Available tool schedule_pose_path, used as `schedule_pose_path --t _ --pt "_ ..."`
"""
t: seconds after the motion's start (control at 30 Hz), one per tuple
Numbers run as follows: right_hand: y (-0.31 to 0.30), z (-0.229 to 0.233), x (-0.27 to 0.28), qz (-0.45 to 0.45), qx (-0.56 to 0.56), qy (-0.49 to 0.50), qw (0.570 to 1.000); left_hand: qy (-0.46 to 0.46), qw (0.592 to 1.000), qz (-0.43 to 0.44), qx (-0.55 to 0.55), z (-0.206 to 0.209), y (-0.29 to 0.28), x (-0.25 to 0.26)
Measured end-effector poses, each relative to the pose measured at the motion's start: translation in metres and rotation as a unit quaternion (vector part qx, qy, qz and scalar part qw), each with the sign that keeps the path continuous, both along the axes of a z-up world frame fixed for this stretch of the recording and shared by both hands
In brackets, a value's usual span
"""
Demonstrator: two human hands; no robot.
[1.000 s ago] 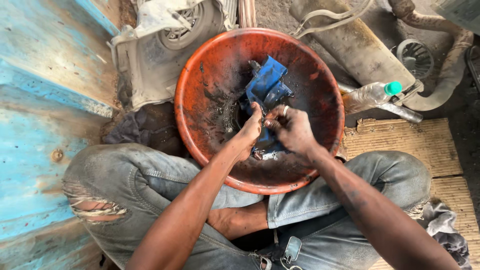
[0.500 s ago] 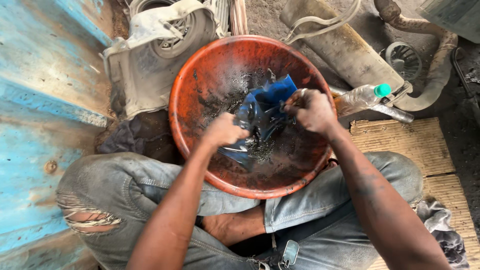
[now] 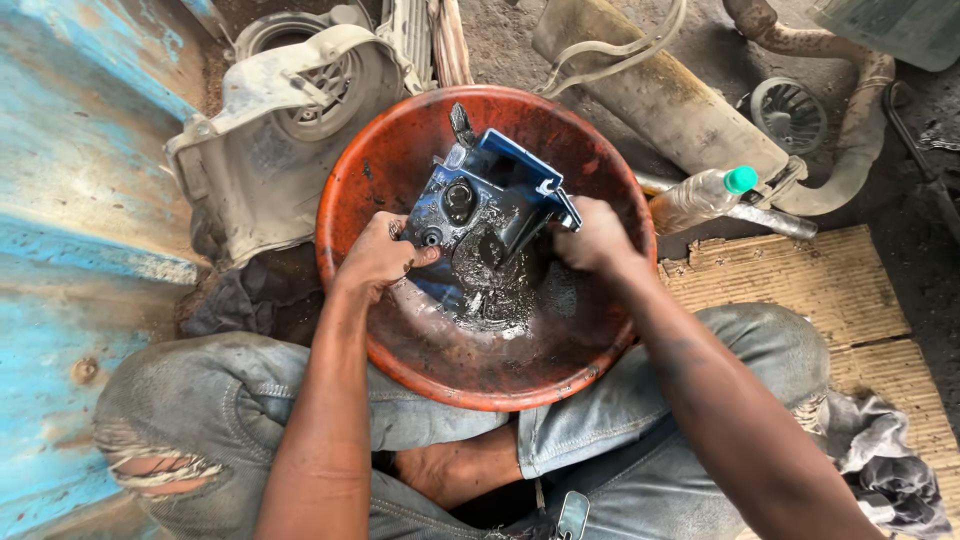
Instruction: The person scrubs a blue mechanical part in a red basin filled with dark liquid. They then pour a yellowish liquid from a plastic bottle onto the part and wipe it with a cloth.
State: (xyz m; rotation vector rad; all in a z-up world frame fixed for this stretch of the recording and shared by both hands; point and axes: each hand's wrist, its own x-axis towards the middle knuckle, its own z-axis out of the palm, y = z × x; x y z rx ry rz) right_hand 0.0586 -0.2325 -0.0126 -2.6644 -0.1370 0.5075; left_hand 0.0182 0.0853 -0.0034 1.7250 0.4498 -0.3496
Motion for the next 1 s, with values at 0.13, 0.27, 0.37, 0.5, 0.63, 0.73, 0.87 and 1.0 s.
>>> schedule_pose_path --t 0.13,0.27,0.37,0.5,0.63,0.73,0.87,1.0 --pt "0.024 -0.034 -0.014 0.156 -0.013 -0.162 0.974 -0.058 0.997 -0.044 -0.014 -0.009 0.006 -0.001" --pt "0.022 -0.025 -0.023 -0.259 0.196 0.114 0.939 -0.106 0.991 -0.047 -0.065 -0.018 0.002 0.001" --pt "0.029 -0.008 -0.031 -0.306 0.285 0.176 0.891 -0.118 0.992 -0.032 -0.025 -0.015 -0.001 0.0" --pt "0.038 0.015 -0.034 0.171 -0.081 -0.012 0.982 -0.117 0.991 -0.054 -0.035 -0.004 -0.004 -0.01" --pt "0.03 0.048 -0.034 0.07 0.064 -0.013 0.995 -0.037 0.998 0.012 -0.052 0.004 -0.02 -0.013" --pt "0.039 0.072 -0.044 -0.049 0.21 -0.065 0.974 -0.03 0.998 0.024 -0.046 0.002 -0.033 -0.014" --pt "0.068 0.089 -0.046 -0.117 0.17 -0.148 0.967 -0.007 0.999 0.037 0.02 -0.005 -0.048 -0.021" --pt "0.095 0.079 -0.035 -0.025 0.28 -0.173 0.944 -0.016 0.998 -0.001 0.056 -0.012 -0.058 -0.03"
